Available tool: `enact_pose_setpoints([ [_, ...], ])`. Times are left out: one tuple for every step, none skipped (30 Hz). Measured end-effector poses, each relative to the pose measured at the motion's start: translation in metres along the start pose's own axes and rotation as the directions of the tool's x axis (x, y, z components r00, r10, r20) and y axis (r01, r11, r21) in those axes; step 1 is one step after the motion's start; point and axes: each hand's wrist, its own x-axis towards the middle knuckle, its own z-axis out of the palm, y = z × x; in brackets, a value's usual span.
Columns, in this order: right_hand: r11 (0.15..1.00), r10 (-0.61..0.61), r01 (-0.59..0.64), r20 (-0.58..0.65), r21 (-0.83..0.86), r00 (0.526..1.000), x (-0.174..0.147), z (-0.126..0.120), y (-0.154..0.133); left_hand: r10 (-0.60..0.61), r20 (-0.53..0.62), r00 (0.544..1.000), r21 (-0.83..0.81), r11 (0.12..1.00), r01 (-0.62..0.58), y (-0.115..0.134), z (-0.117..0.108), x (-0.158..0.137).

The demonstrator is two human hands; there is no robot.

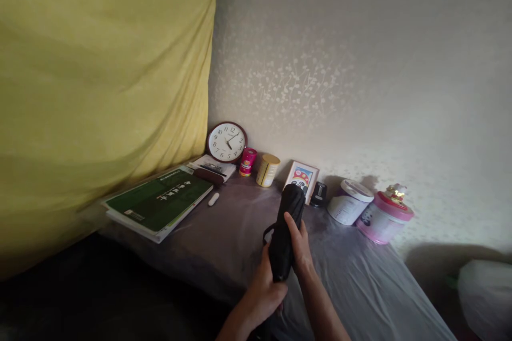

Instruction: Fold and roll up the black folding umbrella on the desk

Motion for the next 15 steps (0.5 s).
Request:
enact_pose_setpoints([
  [0.999, -0.033, 0.032, -0.031, -0.037, 0.999, 0.001, 0.0, 0.002, 0.067, -0.069, 0.995, 0.103, 0.993, -0.06, -0.003, 0.001, 0.0],
  [0.996, -0.055, 0.052, -0.054, -0.067, 0.997, 0.002, 0.0, 0.005, 0.125, -0.124, 0.984, 0.201, 0.975, -0.098, -0.007, 0.001, 0.0],
  [0.994, -0.067, 0.061, -0.071, -0.09, 0.995, 0.003, 0.0, 0.007, 0.162, -0.159, 0.974, 0.279, 0.954, -0.113, -0.01, 0.002, 0.0],
  [0.993, -0.069, 0.06, -0.086, -0.103, 0.994, 0.004, 0.0, 0.008, 0.174, -0.172, 0.97, 0.329, 0.938, -0.11, -0.012, 0.001, 0.0],
  [0.993, -0.063, 0.053, -0.096, -0.103, 0.993, 0.004, 0.0, 0.009, 0.177, -0.169, 0.97, 0.347, 0.931, -0.109, -0.014, 0.001, 0.0],
  [0.995, -0.045, 0.036, -0.1, -0.089, 0.994, 0.004, -0.001, 0.01, 0.177, -0.152, 0.972, 0.336, 0.935, -0.117, -0.014, 0.0, 0.0],
  [0.998, -0.017, 0.012, -0.094, -0.061, 0.995, 0.004, -0.001, 0.009, 0.17, -0.123, 0.978, 0.294, 0.947, -0.128, -0.012, -0.002, 0.0],
  [1.0, 0.02, -0.021, -0.077, -0.022, 0.997, 0.003, -0.003, 0.009, 0.143, -0.082, 0.986, 0.221, 0.968, -0.122, -0.009, -0.004, -0.001],
  [0.998, 0.063, -0.062, -0.046, 0.025, 0.997, 0.003, -0.004, 0.008, 0.094, -0.023, 0.995, 0.126, 0.988, -0.091, -0.005, -0.005, -0.002],
  [0.992, 0.107, -0.106, -0.006, 0.067, 0.994, 0.003, -0.005, 0.007, 0.029, 0.047, 0.998, 0.023, 0.999, -0.03, 0.0, -0.007, -0.003],
  [0.985, 0.142, -0.144, 0.025, 0.097, 0.99, 0.003, -0.007, 0.006, -0.029, 0.123, 0.992, -0.065, 0.997, 0.037, 0.004, -0.008, -0.004],
  [0.98, 0.161, -0.165, 0.043, 0.11, 0.986, 0.003, -0.008, 0.005, -0.067, 0.172, 0.983, -0.119, 0.989, 0.089, 0.008, -0.009, -0.005],
  [0.98, 0.161, -0.166, 0.049, 0.107, 0.986, 0.003, -0.009, 0.005, -0.093, 0.2, 0.975, -0.139, 0.983, 0.122, 0.011, -0.009, -0.005],
  [0.984, 0.145, -0.149, 0.045, 0.093, 0.988, 0.003, -0.01, 0.006, -0.102, 0.2, 0.974, -0.125, 0.984, 0.129, 0.012, -0.009, -0.005],
  [0.991, 0.114, -0.116, 0.033, 0.071, 0.993, 0.003, -0.011, 0.007, -0.089, 0.174, 0.981, -0.081, 0.991, 0.104, 0.012, -0.008, -0.005],
])
